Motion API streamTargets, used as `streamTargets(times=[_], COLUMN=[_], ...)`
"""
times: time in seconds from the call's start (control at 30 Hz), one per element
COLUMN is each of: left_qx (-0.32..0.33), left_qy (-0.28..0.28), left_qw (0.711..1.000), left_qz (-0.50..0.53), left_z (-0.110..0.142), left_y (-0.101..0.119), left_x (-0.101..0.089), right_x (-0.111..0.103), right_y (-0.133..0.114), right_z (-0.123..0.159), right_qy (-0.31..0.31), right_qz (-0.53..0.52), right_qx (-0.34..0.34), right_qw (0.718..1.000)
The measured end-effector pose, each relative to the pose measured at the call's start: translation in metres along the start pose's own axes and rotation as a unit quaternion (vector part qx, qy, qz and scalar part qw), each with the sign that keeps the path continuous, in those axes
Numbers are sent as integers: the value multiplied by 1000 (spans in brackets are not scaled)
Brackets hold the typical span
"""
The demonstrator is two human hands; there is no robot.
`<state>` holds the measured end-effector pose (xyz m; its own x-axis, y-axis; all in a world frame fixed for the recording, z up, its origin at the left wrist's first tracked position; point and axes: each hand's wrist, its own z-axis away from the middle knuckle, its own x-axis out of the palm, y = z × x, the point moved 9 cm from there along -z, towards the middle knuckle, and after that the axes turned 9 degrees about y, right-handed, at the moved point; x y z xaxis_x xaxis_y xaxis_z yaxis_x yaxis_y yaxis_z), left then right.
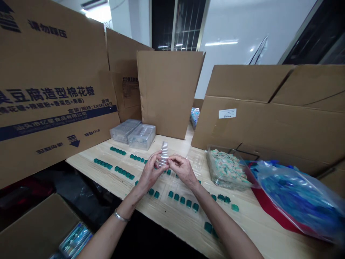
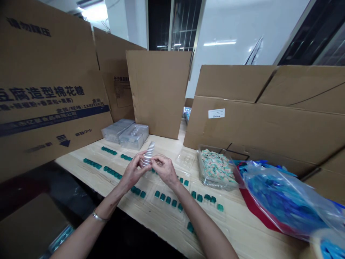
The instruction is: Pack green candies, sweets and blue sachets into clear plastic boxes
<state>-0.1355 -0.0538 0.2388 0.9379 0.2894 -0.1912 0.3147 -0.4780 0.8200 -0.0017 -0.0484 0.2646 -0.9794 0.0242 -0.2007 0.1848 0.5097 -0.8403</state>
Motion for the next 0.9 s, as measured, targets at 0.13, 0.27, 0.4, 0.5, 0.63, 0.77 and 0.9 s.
streamTargets(times=[0.13,0.27,0.4,0.5,0.63,0.77,0.9], left_qx=[-70,-105,-120,-101,-71,-33,1], left_qy=[-17,-10,51,68,69,43,14], left_qw=[996,990,990,992,995,999,1000], left_qz=[45,92,62,17,2,-8,-9], left_z=[4,1,-9,-14,-12,-9,-6], left_y=[-6,-11,-20,-20,-15,-9,-8], left_x=[5,-1,-28,-39,-33,-11,4], right_x=[4,-4,-60,-111,-125,-62,2], right_y=[5,20,36,44,40,25,19], right_z=[0,-2,-17,-34,-42,-25,-10], right_qy=[28,51,130,163,144,53,-43], right_qz=[-11,-39,-32,30,147,147,11], right_qx=[33,72,67,38,-28,-44,39], right_qw=[999,995,989,985,978,987,998])
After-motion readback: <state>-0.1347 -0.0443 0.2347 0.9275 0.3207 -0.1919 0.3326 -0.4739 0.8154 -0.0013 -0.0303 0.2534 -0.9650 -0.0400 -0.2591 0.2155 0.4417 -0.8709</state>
